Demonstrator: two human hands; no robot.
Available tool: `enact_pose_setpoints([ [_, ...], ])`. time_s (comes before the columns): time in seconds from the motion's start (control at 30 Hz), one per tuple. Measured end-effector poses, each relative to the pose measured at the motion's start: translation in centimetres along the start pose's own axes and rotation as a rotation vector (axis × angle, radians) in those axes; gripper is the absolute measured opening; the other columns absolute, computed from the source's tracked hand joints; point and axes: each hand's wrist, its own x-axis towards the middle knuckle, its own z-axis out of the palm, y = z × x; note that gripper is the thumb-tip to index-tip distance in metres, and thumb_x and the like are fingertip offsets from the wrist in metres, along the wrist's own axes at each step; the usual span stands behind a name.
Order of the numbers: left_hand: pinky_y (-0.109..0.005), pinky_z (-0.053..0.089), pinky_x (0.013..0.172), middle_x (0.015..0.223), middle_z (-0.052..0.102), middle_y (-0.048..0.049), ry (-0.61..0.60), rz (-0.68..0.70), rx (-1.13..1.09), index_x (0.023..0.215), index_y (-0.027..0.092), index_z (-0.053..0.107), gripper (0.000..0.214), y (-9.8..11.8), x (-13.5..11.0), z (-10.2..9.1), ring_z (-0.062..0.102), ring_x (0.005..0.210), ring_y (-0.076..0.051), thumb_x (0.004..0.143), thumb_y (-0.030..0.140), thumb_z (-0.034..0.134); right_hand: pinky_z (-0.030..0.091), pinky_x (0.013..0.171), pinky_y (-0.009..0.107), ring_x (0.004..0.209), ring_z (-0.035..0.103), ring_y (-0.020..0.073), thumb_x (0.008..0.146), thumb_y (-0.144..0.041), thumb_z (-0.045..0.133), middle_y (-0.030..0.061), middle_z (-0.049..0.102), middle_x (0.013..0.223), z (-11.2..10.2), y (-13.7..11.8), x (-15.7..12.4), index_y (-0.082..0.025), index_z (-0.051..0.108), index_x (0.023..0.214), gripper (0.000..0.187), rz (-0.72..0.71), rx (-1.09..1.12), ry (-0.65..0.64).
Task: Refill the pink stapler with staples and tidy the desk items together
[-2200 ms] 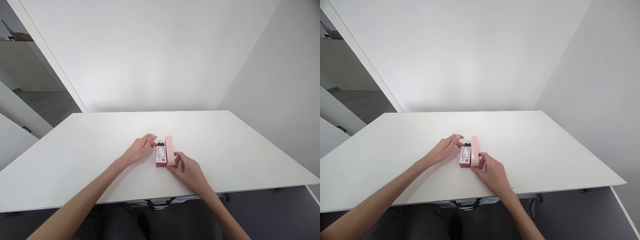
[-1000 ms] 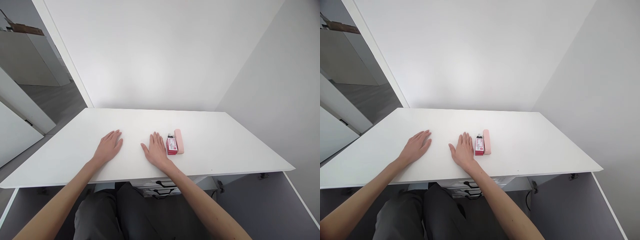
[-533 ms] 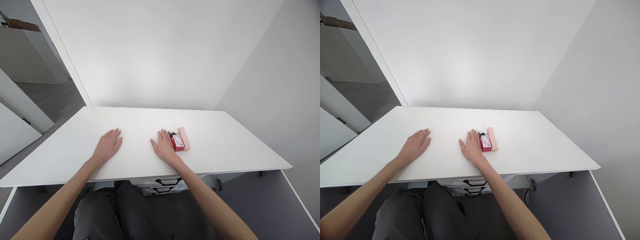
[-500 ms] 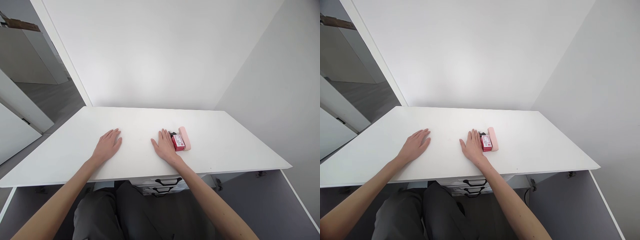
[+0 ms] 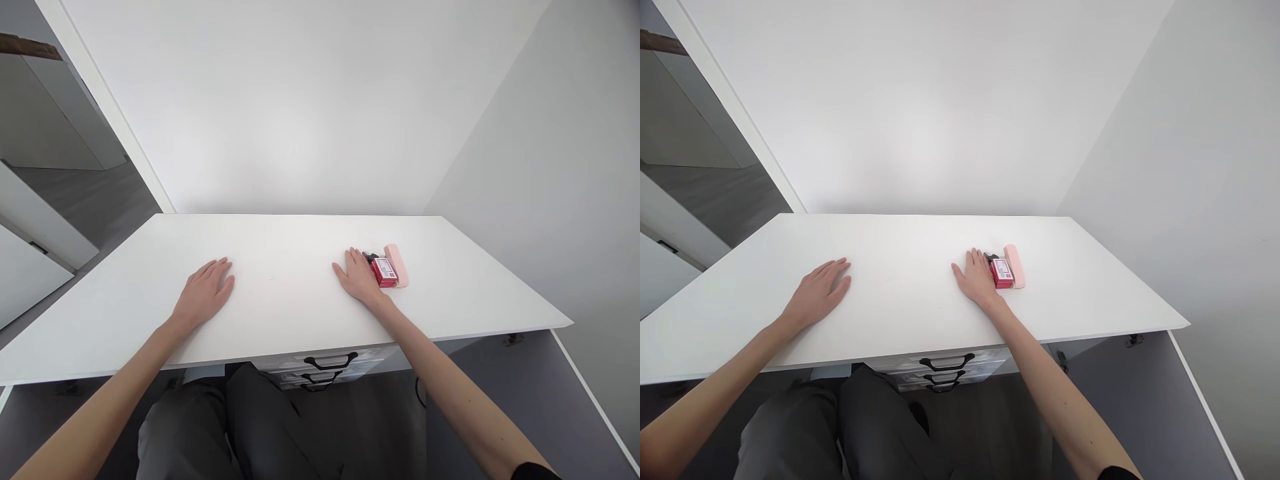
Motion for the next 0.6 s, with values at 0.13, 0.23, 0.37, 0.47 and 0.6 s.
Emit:
enact_pose_setpoints([
  [0.13,-0.056,0.033,0.126,0.167,0.045,-0.0077,-0.009,-0.005,0.017,0.153,0.017,0.050,0.065,-0.1,0.1,0.1,0.035,0.157,-0.033,0.103,0.051,0.028,0.015,0.132,0.043,0.163,0.018,0.0325,0.109,-0.051,0.033,0.0224,0.026,0.174,-1.2,3.0,0.6,0.000,0.034,0.162,0.074,0.049,-0.012,0.029],
  [0.23,-0.056,0.033,0.125,0.166,0.046,-0.0086,-0.006,-0.001,0.018,0.153,0.016,0.051,0.066,-0.2,0.2,0.2,0.036,0.156,-0.033,0.103,0.052,0.028,0.016,0.131,0.047,0.163,0.018,0.0338,0.109,-0.051,0.031,0.0240,0.026,0.174,-1.5,4.2,0.7,0.000,0.036,0.161,0.073,0.088,-0.017,0.047],
  [0.37,-0.057,0.033,0.126,0.166,0.046,-0.0079,-0.005,0.001,0.023,0.153,0.017,0.051,0.066,-0.3,0.4,0.3,0.036,0.156,-0.033,0.103,0.053,0.028,0.016,0.130,0.049,0.163,0.015,0.0376,0.108,-0.051,0.032,0.0263,0.023,0.174,-1.2,4.4,1.1,0.000,0.037,0.159,0.072,0.125,-0.019,0.073],
  [0.47,-0.057,0.032,0.126,0.166,0.046,-0.0077,-0.001,-0.001,0.024,0.153,0.017,0.051,0.066,-0.3,0.5,0.3,0.036,0.156,-0.033,0.103,0.053,0.028,0.015,0.130,0.052,0.164,0.010,0.0398,0.108,-0.051,0.032,0.0277,0.018,0.175,-1.0,4.4,1.6,0.001,0.034,0.160,0.073,0.159,-0.018,0.099],
  [0.6,-0.055,0.031,0.127,0.166,0.046,-0.0073,-0.005,-0.008,0.027,0.153,0.017,0.050,0.067,-0.3,0.5,0.3,0.036,0.157,-0.031,0.103,0.054,0.027,0.014,0.129,0.055,0.163,0.007,0.0418,0.107,-0.050,0.033,0.0285,0.017,0.174,-1.0,4.5,2.0,0.002,0.036,0.158,0.072,0.180,-0.020,0.116],
])
